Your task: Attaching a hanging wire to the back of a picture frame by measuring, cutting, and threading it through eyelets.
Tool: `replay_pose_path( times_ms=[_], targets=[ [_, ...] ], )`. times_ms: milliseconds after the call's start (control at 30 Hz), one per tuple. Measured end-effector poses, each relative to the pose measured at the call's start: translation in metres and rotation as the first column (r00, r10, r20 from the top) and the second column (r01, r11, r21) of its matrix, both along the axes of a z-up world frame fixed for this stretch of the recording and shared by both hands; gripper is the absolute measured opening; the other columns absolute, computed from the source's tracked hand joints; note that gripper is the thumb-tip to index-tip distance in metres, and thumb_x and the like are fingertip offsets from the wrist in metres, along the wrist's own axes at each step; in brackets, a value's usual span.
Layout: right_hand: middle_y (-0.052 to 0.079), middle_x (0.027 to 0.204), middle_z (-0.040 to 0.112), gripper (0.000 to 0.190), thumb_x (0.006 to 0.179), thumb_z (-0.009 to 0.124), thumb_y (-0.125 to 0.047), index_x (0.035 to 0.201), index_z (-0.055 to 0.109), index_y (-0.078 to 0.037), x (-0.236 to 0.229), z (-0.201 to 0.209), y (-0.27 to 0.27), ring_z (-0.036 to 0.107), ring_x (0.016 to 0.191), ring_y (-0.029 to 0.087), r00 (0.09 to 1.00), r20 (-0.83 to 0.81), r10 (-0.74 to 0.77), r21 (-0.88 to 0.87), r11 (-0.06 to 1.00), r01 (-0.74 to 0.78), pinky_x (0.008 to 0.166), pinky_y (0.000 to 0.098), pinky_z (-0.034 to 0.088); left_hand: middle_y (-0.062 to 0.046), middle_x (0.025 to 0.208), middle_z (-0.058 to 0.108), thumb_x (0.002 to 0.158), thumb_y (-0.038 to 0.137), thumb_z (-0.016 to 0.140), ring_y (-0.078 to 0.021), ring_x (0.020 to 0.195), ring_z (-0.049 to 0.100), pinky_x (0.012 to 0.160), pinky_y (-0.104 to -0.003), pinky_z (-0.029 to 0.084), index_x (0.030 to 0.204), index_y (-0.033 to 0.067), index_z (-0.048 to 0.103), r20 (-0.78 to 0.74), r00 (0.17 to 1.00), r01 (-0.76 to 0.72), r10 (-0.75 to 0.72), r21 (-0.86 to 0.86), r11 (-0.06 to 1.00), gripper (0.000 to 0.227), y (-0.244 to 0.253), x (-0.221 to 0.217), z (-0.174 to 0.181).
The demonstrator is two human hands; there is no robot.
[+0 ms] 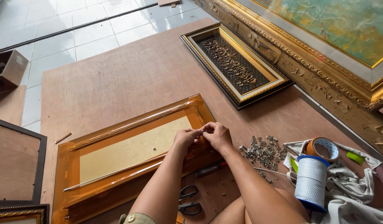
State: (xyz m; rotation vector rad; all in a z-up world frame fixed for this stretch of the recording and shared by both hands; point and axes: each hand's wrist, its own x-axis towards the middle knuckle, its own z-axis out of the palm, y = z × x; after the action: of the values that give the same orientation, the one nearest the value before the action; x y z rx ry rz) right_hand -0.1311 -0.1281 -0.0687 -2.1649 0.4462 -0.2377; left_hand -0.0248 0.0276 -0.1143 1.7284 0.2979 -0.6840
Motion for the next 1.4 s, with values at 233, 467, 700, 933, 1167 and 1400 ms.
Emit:
replay_pose_path(
  times_ms=[233,467,700,933,1167,1400],
  targets=[
    [0.006,0.098,0.086,0.017,0.083,0.084,-0.026,0.100,0.088,-0.025,-0.011,0.036,0.001,0.084,0.096,0.028,0.996,-0.043,0.079,-0.024,0.997,-0.080,0.084,0.0444,0.065,-0.006,0.081,0.084,0.084,0.029,0.096,-0.0157,0.080,0.083,0.079,-0.038,0.070,0.106,0.0198,0.092,0.026,0.999,0.026,-0.029,0.082,0.996,0.024,-0.001,-0.010,0.009],
    [0.011,0.095,0.085,0.018,0.084,0.084,-0.028,0.101,0.087,-0.022,-0.009,0.040,-0.003,0.082,0.095,0.030,0.987,-0.130,0.092,0.057,0.995,-0.086,0.083,0.0443,0.062,-0.012,0.089,0.084,0.082,0.009,0.098,-0.0211,0.073,0.084,0.069,-0.040,0.072,0.115,0.0096,0.085,0.016,0.998,-0.062,0.063,-0.046,0.997,0.035,0.002,-0.017,0.017],
    [0.002,0.072,0.071,0.031,0.086,0.068,-0.045,0.085,0.079,-0.017,0.028,-0.007,-0.031,0.064,0.068,0.016,0.969,-0.246,0.002,0.401,0.911,0.100,0.058,0.0313,0.041,-0.016,0.094,0.085,0.091,0.012,0.093,-0.0197,0.077,0.084,0.067,-0.036,0.071,0.121,0.0035,0.083,0.021,0.999,-0.029,0.032,-0.117,0.993,0.033,0.006,-0.030,0.044],
    [-0.016,0.067,0.054,0.016,0.087,0.060,-0.041,0.077,0.051,-0.032,0.013,0.028,-0.036,0.053,0.061,0.008,0.935,-0.353,-0.038,0.854,0.395,0.338,0.056,0.0294,0.034,-0.007,0.092,0.088,0.092,0.025,0.091,-0.0139,0.075,0.084,0.080,-0.025,0.064,0.117,0.0149,0.089,0.133,0.989,0.061,-0.061,-0.001,0.998,0.027,0.004,-0.046,0.060],
    [-0.001,0.120,0.087,0.019,0.108,0.058,-0.030,0.096,0.070,-0.020,0.030,-0.021,-0.059,0.082,0.111,0.020,0.935,-0.186,-0.301,0.975,0.063,0.214,0.100,0.0394,0.064,0.006,0.114,0.088,0.098,0.065,0.068,-0.0272,0.128,0.077,0.121,-0.041,0.034,0.117,0.0485,0.082,0.307,0.900,0.096,-0.309,0.552,0.828,0.029,-0.003,-0.094,0.083],
    [0.001,0.144,0.077,0.020,0.118,0.058,-0.030,0.114,0.074,-0.019,0.051,-0.047,-0.056,0.069,0.140,0.023,0.928,-0.015,-0.373,0.989,0.132,0.069,0.129,0.0482,0.045,0.000,0.101,0.088,0.095,0.061,0.071,-0.0228,0.119,0.080,0.120,-0.037,0.032,0.105,0.0422,0.079,0.389,0.879,0.013,-0.274,0.556,0.831,0.022,-0.006,-0.102,0.089]
  ],
)
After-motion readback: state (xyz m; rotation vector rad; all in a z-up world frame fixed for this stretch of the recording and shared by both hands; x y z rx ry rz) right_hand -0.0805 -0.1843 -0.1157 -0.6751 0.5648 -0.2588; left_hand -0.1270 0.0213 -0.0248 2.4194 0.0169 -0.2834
